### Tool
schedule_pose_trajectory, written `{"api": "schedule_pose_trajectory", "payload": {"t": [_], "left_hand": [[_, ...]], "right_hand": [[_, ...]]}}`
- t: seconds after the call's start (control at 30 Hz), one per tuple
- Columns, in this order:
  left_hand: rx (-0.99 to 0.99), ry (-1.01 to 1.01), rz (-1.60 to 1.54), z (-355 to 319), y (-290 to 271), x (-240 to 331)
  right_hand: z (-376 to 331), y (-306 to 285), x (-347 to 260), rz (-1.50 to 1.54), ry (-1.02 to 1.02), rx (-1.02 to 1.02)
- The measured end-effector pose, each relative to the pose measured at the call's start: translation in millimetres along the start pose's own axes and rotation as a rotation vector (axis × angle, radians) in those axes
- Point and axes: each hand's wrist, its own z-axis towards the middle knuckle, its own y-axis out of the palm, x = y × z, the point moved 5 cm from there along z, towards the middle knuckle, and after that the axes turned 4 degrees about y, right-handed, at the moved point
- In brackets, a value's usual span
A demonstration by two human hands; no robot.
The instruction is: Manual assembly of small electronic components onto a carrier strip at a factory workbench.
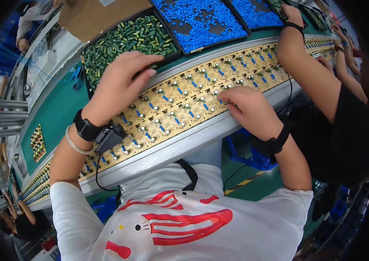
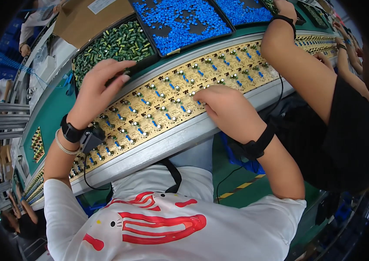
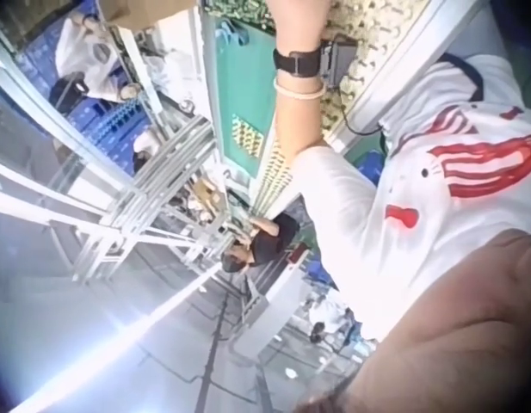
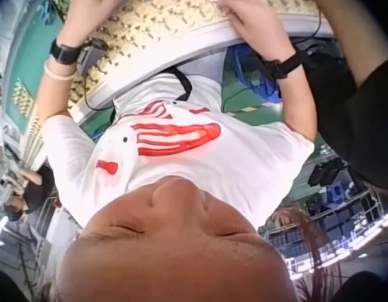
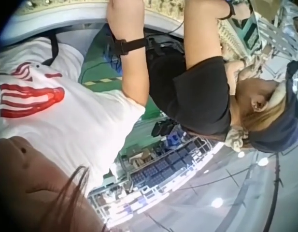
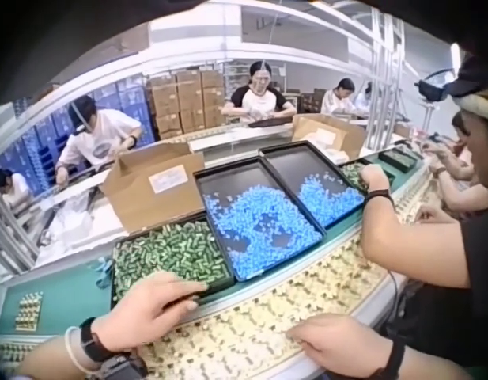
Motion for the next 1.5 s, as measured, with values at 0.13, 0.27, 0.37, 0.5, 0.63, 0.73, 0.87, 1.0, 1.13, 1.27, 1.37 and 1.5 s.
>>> {"api": "schedule_pose_trajectory", "payload": {"t": [0.13,0.27,0.37,0.5,0.63,0.73,0.87,1.0,1.13,1.27,1.37,1.5], "left_hand": [[-0.053,-0.096,-0.39,5,29,8],[-0.156,-0.172,-0.517,18,48,17],[-0.208,-0.151,-0.618,32,68,26],[-0.266,-0.215,-0.648,52,86,30],[-0.234,-0.208,-0.654,59,95,23],[-0.221,-0.188,-0.673,62,102,26],[-0.244,-0.182,-0.629,70,108,26],[-0.192,-0.114,-0.512,79,107,24],[-0.172,-0.014,-0.398,87,111,33],[-0.155,0.038,-0.338,90,119,33],[-0.152,0.035,-0.314,88,118,31],[-0.199,0.0,-0.322,86,119,32]], "right_hand": [[6,-3,-2,-0.047,0.016,-0.045],[52,-25,-17,-0.213,-0.146,-0.019],[102,-40,-21,-0.303,-0.337,0.126],[186,-25,-13,-0.33,-0.237,-0.005],[206,-5,-27,-0.469,-0.202,-0.175],[211,11,-31,-0.539,-0.229,-0.3],[220,22,-27,-0.65,-0.273,-0.335],[222,14,-35,-0.621,-0.311,-0.441],[231,19,-31,-0.615,-0.383,-0.566],[239,32,-24,-0.664,-0.304,-0.561],[236,30,-26,-0.705,-0.302,-0.601],[231,21,-24,-0.519,-0.308,-0.615]]}}
